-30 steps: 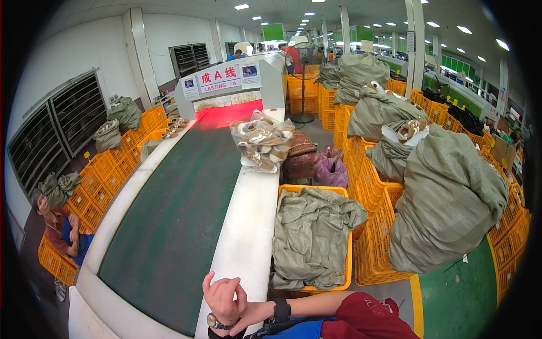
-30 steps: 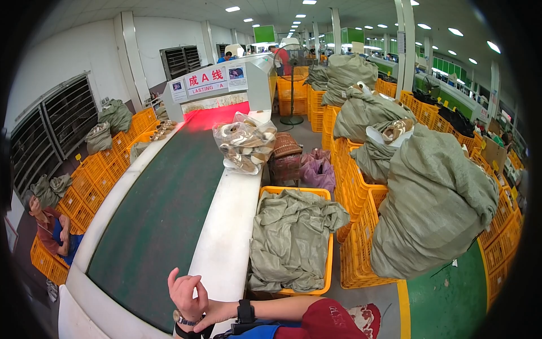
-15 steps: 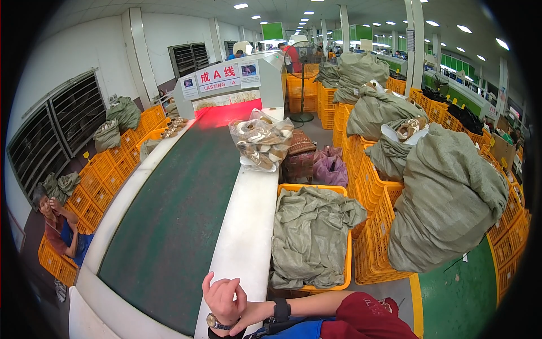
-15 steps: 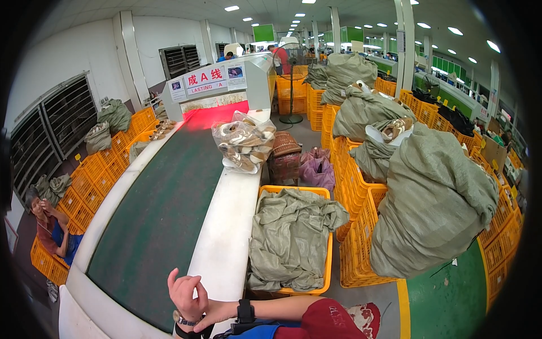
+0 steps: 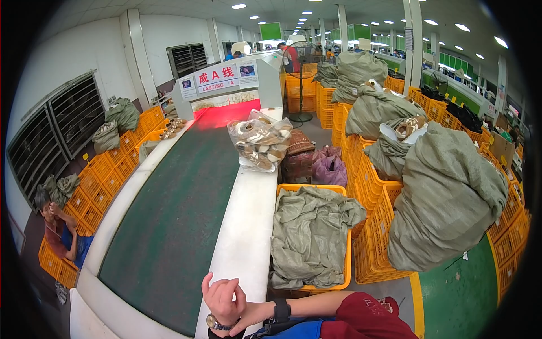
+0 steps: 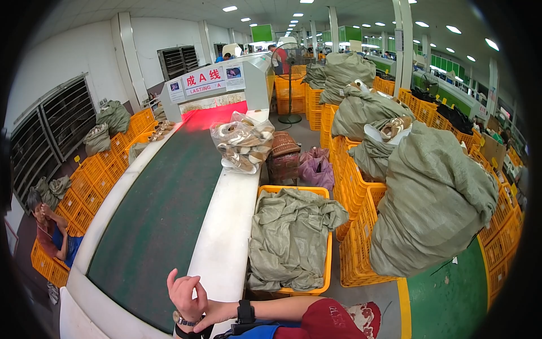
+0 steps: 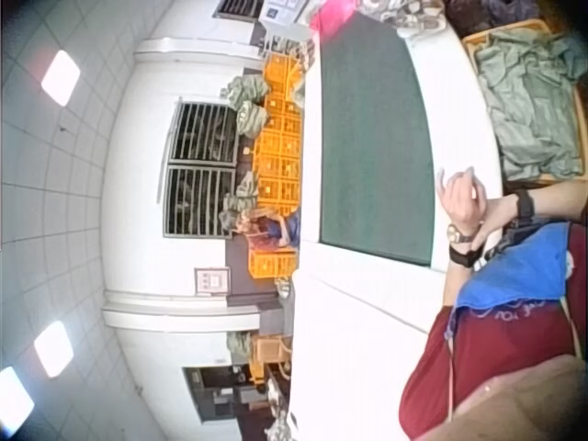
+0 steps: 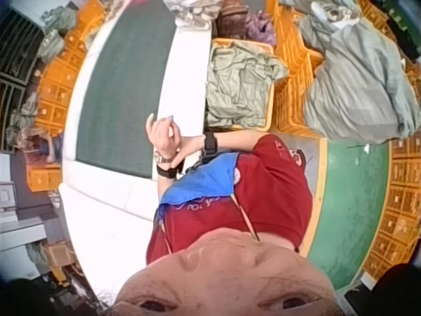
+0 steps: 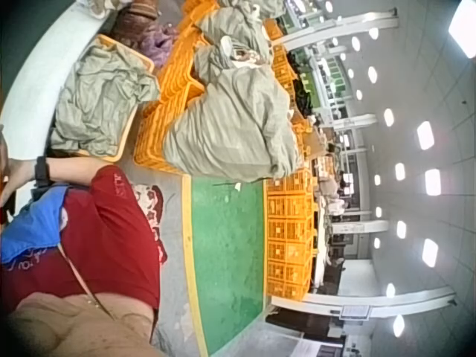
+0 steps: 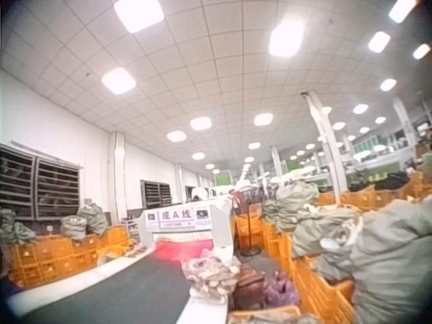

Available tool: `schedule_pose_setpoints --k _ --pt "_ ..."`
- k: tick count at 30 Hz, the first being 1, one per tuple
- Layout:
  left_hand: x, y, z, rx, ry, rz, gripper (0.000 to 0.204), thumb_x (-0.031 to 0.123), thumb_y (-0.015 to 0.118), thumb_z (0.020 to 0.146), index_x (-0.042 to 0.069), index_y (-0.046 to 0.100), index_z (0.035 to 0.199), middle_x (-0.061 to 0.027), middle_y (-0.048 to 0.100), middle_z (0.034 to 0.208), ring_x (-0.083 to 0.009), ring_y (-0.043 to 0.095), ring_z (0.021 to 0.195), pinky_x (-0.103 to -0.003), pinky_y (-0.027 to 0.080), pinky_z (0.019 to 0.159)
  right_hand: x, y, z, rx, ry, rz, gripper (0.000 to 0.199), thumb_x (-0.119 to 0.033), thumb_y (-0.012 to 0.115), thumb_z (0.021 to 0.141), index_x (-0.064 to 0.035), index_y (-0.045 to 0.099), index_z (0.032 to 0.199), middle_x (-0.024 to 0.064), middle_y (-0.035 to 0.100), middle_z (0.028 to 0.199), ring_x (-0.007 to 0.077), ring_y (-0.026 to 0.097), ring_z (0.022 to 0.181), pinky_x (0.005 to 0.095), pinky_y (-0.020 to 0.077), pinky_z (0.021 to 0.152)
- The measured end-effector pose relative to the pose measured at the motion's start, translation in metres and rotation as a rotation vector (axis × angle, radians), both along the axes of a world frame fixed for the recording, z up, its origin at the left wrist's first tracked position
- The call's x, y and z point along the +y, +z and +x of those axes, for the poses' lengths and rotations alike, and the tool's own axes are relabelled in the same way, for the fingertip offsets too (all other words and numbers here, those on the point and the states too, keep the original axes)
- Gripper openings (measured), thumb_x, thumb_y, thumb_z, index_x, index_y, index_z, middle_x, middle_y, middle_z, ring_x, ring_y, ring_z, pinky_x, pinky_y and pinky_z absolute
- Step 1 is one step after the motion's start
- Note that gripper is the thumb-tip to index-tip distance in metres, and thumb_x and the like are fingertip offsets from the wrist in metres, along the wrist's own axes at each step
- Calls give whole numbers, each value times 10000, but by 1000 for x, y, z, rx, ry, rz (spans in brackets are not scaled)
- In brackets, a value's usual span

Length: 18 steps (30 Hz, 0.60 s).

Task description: Picking up shoes from a large sack and placing them on a conveyor table to be paired with lasts.

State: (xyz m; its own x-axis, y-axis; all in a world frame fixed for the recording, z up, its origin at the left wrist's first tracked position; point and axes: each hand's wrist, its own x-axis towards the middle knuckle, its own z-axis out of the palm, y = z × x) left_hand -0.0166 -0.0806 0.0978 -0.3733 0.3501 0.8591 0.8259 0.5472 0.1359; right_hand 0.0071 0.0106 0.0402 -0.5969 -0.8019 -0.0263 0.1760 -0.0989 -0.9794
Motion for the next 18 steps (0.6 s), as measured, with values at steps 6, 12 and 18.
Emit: schedule_pose_setpoints --k 6,12,18 --pt "-1 1 -2 14 12 -14 215 -43 554 606 40 586 801 -36 533 591 -182 554 606 -411 375 891 -1 -3 -3 28 -9 12 756 -321 753 661 45 374 1204 135 446 1193 213 411 1125 302 360 934" --pt "4 2 2 5 -13 -5 207 -40 552 612 38 587 800 -35 530 585 -182 554 607 -409 372 893 -5 -19 -4 81 -5 -57 745 -320 755 661 47 388 1195 128 461 1179 203 419 1115 292 361 932" --pt "-1 0 1 1 9 -20 196 -32 557 614 38 588 795 -34 529 585 -179 554 608 -407 372 892 4 12 2 -23 20 21 739 -311 756 657 49 391 1190 124 465 1170 203 425 1101 289 366 921"
